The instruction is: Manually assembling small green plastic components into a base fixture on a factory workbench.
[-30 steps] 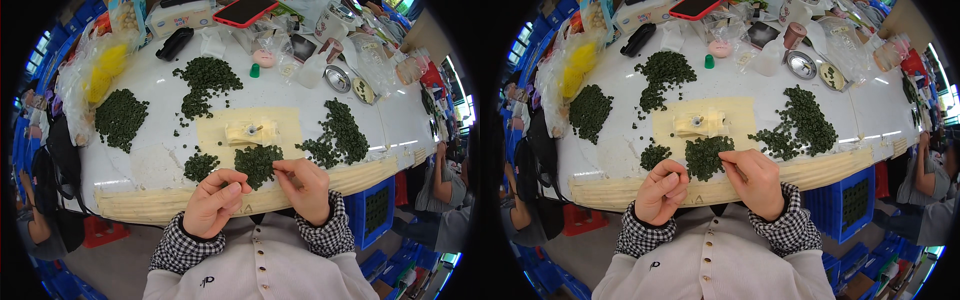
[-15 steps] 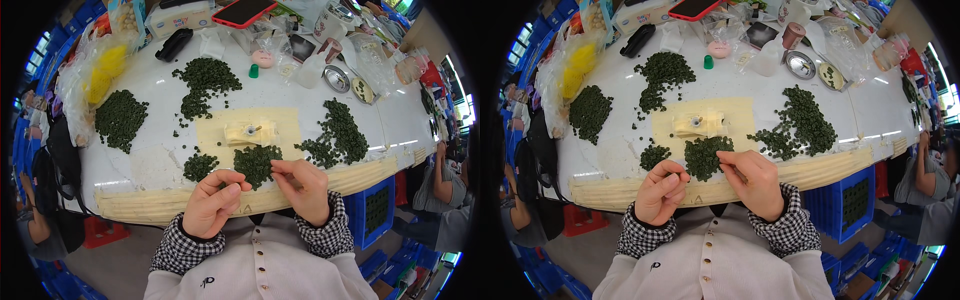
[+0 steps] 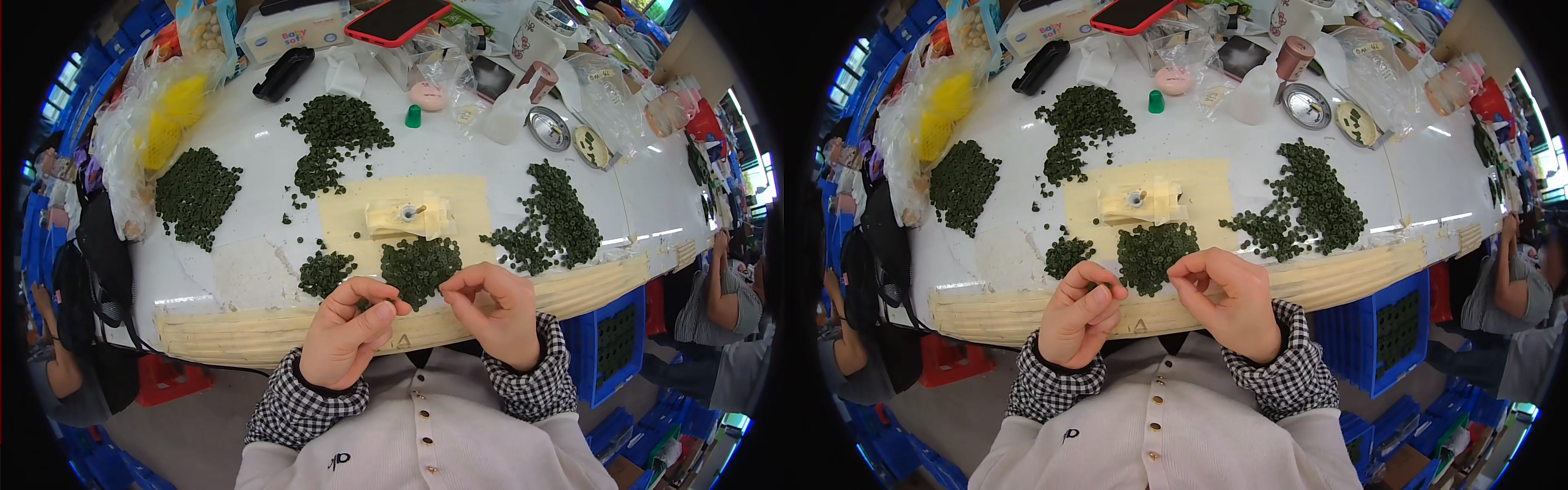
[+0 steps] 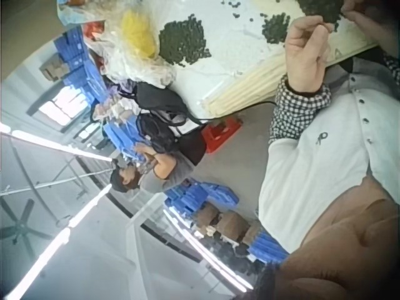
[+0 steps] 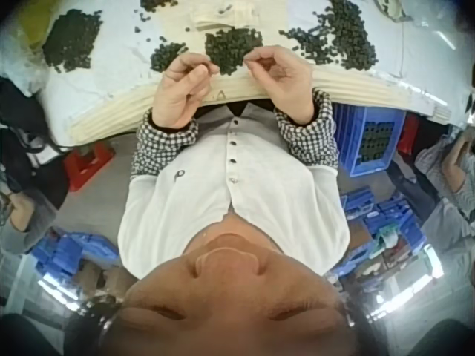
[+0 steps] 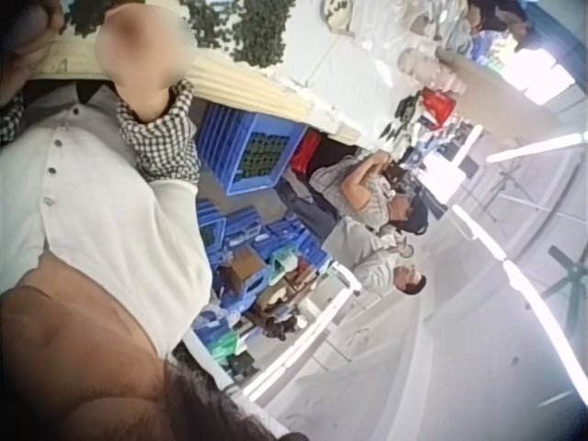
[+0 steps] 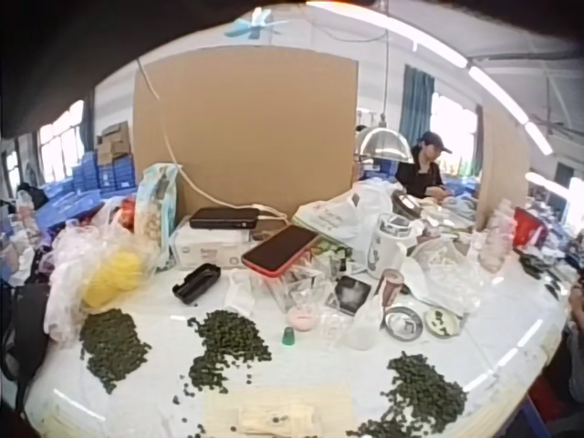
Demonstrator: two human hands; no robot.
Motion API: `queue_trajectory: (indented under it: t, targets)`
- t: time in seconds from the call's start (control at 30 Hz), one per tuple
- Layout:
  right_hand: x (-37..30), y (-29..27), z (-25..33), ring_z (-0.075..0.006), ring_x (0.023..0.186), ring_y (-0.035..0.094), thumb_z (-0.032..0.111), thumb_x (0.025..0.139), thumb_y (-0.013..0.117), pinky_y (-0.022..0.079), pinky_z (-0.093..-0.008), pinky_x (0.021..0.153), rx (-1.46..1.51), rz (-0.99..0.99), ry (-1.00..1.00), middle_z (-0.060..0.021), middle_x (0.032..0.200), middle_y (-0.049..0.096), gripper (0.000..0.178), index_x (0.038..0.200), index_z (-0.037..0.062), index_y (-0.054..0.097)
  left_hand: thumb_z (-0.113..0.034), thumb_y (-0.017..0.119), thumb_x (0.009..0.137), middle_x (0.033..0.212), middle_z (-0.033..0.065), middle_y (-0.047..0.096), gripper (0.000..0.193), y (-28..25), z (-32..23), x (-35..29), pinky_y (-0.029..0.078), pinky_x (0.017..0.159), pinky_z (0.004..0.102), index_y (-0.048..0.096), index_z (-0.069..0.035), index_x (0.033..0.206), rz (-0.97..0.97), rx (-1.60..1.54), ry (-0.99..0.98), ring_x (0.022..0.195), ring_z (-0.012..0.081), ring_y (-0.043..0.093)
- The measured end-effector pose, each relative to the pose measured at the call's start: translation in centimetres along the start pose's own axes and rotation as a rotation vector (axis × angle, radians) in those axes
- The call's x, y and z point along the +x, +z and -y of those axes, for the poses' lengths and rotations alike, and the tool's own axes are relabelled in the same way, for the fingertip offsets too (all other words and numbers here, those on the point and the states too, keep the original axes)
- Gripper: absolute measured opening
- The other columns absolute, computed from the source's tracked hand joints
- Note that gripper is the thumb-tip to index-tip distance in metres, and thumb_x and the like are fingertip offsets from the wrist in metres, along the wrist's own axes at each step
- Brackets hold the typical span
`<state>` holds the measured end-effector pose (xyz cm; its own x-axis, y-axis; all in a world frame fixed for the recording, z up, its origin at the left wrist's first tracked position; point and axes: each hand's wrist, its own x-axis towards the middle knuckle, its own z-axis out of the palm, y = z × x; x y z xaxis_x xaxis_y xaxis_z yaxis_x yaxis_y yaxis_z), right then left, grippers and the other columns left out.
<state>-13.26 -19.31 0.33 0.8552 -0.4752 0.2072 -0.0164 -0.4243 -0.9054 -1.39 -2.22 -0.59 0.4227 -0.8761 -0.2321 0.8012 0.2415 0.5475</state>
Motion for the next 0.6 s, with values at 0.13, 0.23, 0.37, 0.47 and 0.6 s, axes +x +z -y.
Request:
queue_trajectory:
  t: [0.13, 0.23, 0.37, 0.47, 0.6]
  targets:
    - [-0.1, 0.5, 0.3, -0.0115, 0.065, 0.062, -0.004, 0.075, 0.063, 0.049, -0.0226, 0.06, 0.133, -0.028, 0.037, -0.0072, 0.075, 0.065, 0.012, 0.086, -0.0009, 0.064, -0.005, 0.055, 0.09, 0.099, 0.0112, 0.065, 0.018, 0.0, 0.1, 0.0, 0.029, 0.049, 0.017, 0.059, -0.004, 0.108, 0.007, 0.005, -0.02, 0.055, 0.0012, 0.036]
    - [0.0, 0.8, 0.6, -0.012, 0.066, 0.062, -0.005, 0.075, 0.063, 0.049, -0.0227, 0.06, 0.13, -0.044, -0.031, -0.0078, 0.077, 0.065, 0.013, 0.086, -0.001, 0.065, -0.005, 0.053, 0.092, 0.101, 0.0125, 0.065, 0.02, 0.3, -0.1, 0.0, 0.029, 0.048, 0.017, 0.058, -0.003, 0.111, -0.005, 0.023, -0.049, 0.054, 0.0013, 0.034]
    - [0.5, 0.7, 1.5, -0.0138, 0.066, 0.061, -0.008, 0.074, 0.062, 0.048, -0.0229, 0.061, 0.063, -0.055, -0.142, -0.0083, 0.078, 0.064, 0.018, 0.089, -0.001, 0.067, -0.007, 0.049, 0.094, 0.102, 0.0138, 0.065, 0.021, 0.4, -0.3, 0.2, 0.029, 0.048, 0.0169, 0.057, -0.002, 0.112, 0.017, -0.01, -0.067, 0.053, 0.0017, 0.029]
    - [0.7, 1.0, 2.0, -0.015, 0.066, 0.061, -0.009, 0.073, 0.062, 0.048, -0.0232, 0.061, 0.032, -0.069, -0.167, -0.0086, 0.078, 0.063, 0.022, 0.092, -0.0008, 0.068, -0.007, 0.048, 0.094, 0.101, 0.0141, 0.065, 0.021, 0.2, -0.1, 0.2, 0.028, 0.048, 0.017, 0.057, -0.002, 0.112, 0.022, -0.002, -0.065, 0.052, 0.002, 0.028]
    - [0.7, 1.2, 2.0, -0.0142, 0.068, 0.061, -0.008, 0.074, 0.062, 0.048, -0.0231, 0.062, 0.056, -0.055, -0.145, -0.0087, 0.079, 0.064, 0.02, 0.092, -0.0012, 0.067, -0.008, 0.049, 0.094, 0.098, 0.0128, 0.065, 0.021, 0.4, 0.1, 0.3, 0.029, 0.048, 0.0172, 0.057, -0.002, 0.112, -0.001, 0.021, -0.038, 0.053, 0.0014, 0.031]
